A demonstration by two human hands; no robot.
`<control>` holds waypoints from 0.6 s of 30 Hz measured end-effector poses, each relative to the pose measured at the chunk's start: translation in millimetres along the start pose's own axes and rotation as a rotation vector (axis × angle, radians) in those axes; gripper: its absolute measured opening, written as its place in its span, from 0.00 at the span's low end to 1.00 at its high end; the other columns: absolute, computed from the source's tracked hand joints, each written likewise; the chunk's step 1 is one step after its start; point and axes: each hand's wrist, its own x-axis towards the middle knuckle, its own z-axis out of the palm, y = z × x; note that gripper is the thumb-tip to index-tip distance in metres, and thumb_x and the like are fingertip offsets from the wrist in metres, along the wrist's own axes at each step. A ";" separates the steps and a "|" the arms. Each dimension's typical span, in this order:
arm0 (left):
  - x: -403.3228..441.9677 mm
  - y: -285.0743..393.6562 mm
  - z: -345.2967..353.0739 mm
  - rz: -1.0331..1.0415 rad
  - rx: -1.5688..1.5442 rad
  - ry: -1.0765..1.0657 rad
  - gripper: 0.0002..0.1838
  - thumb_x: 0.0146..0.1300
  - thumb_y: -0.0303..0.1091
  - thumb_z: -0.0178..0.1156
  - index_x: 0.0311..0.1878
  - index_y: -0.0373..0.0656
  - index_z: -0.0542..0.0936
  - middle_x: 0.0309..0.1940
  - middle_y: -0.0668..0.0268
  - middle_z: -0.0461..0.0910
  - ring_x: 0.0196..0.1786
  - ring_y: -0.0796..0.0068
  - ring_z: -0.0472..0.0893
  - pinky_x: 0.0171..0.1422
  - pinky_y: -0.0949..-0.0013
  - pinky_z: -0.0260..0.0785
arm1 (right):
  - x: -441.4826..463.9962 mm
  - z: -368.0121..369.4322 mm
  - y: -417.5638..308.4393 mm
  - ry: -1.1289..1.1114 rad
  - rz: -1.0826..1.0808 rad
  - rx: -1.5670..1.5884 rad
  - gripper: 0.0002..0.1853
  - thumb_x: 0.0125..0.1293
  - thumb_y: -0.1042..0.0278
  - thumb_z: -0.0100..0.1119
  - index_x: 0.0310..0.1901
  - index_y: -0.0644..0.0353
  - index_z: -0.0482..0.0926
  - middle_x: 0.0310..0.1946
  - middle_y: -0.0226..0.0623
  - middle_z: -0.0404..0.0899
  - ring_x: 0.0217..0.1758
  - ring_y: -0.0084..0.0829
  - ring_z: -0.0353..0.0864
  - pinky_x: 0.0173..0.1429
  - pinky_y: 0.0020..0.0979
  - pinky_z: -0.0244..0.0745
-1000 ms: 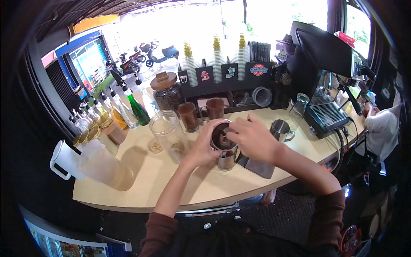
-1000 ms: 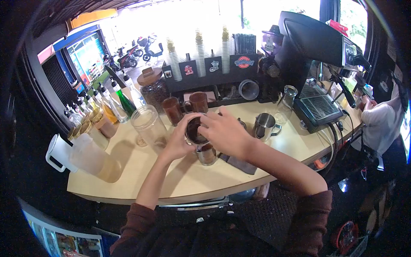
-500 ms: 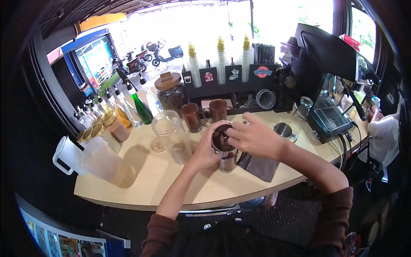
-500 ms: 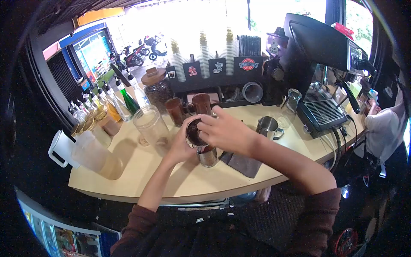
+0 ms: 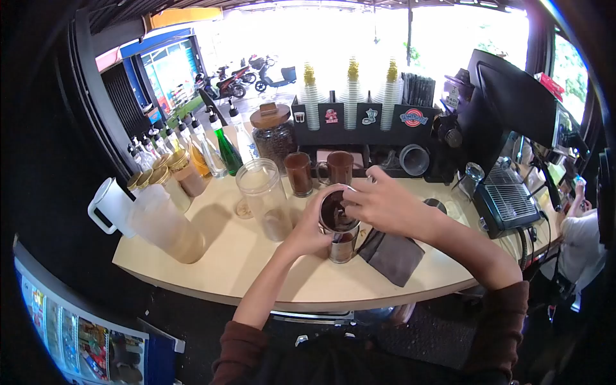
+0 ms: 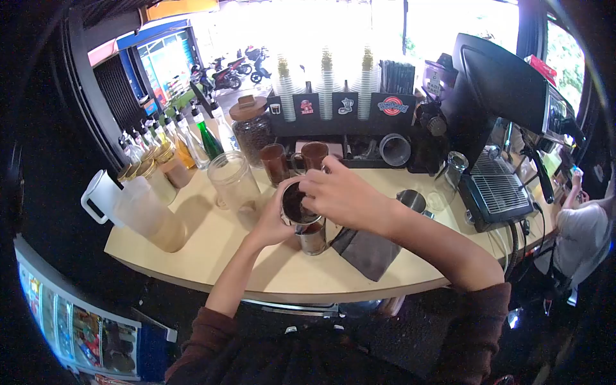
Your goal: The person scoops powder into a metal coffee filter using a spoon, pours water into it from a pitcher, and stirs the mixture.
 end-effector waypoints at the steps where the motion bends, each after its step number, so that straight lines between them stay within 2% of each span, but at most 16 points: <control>1: -0.9 -1.3 1.9 -0.017 0.004 0.032 0.48 0.37 0.23 0.73 0.67 0.46 0.63 0.61 0.60 0.69 0.65 0.58 0.68 0.72 0.60 0.58 | -1.9 1.5 1.3 0.004 -0.010 0.002 0.07 0.53 0.69 0.58 0.35 0.51 0.81 0.37 0.26 0.72 0.46 0.25 0.71 0.49 0.34 0.61; 3: -1.7 0.8 2.6 -0.006 0.034 0.065 0.48 0.36 0.24 0.73 0.66 0.46 0.64 0.60 0.60 0.70 0.65 0.58 0.68 0.72 0.60 0.58 | -5.4 5.2 3.0 0.056 0.083 0.058 0.05 0.53 0.69 0.59 0.33 0.51 0.81 0.39 0.27 0.75 0.48 0.26 0.72 0.50 0.34 0.63; 4: -1.7 2.7 3.2 0.007 0.062 0.089 0.48 0.35 0.24 0.74 0.66 0.46 0.65 0.59 0.59 0.71 0.64 0.57 0.68 0.72 0.60 0.58 | -7.6 7.2 -0.1 0.059 0.064 0.059 0.05 0.53 0.69 0.59 0.33 0.51 0.81 0.39 0.27 0.75 0.48 0.26 0.72 0.50 0.34 0.63; 7: -5.6 5.4 10.6 -0.007 0.112 0.226 0.48 0.31 0.26 0.76 0.63 0.44 0.68 0.56 0.60 0.74 0.64 0.57 0.69 0.71 0.59 0.59 | -12.8 12.2 -10.3 0.067 0.072 0.058 0.06 0.53 0.68 0.58 0.33 0.53 0.80 0.37 0.28 0.73 0.46 0.27 0.72 0.47 0.34 0.62; 8: -6.4 4.8 14.3 -0.015 0.118 0.239 0.48 0.31 0.26 0.76 0.63 0.44 0.68 0.56 0.60 0.74 0.64 0.57 0.69 0.71 0.59 0.59 | -14.0 8.5 -12.3 0.073 0.134 0.010 0.06 0.52 0.68 0.58 0.33 0.54 0.80 0.36 0.28 0.72 0.44 0.27 0.72 0.45 0.34 0.62; 10: -10.5 3.1 25.8 -0.054 -0.098 0.445 0.47 0.27 0.29 0.78 0.59 0.43 0.70 0.54 0.62 0.75 0.62 0.57 0.70 0.68 0.57 0.61 | -17.0 8.1 -17.2 0.094 0.205 -0.030 0.07 0.51 0.67 0.58 0.33 0.57 0.78 0.35 0.30 0.71 0.40 0.27 0.72 0.42 0.32 0.62; 11: -12.1 1.8 29.4 -0.061 -0.101 0.453 0.47 0.27 0.29 0.78 0.59 0.43 0.70 0.54 0.62 0.75 0.62 0.57 0.70 0.68 0.57 0.61 | -18.4 8.9 -20.9 0.090 0.197 -0.024 0.07 0.51 0.67 0.58 0.33 0.57 0.78 0.35 0.30 0.71 0.40 0.27 0.72 0.42 0.32 0.62; 13: -11.8 -0.3 31.3 -0.012 0.106 0.506 0.46 0.26 0.30 0.79 0.57 0.44 0.71 0.53 0.62 0.75 0.60 0.57 0.71 0.65 0.56 0.62 | -20.4 8.7 -27.7 0.093 0.161 -0.053 0.08 0.51 0.67 0.58 0.33 0.57 0.78 0.34 0.30 0.70 0.39 0.27 0.71 0.38 0.31 0.63; 18: -13.9 -0.1 43.2 -0.012 0.215 0.597 0.47 0.26 0.30 0.79 0.58 0.44 0.70 0.54 0.62 0.75 0.59 0.57 0.71 0.65 0.56 0.60 | -22.9 15.1 -22.6 0.156 0.215 -0.070 0.11 0.49 0.66 0.58 0.35 0.59 0.78 0.36 0.32 0.70 0.38 0.28 0.71 0.37 0.31 0.63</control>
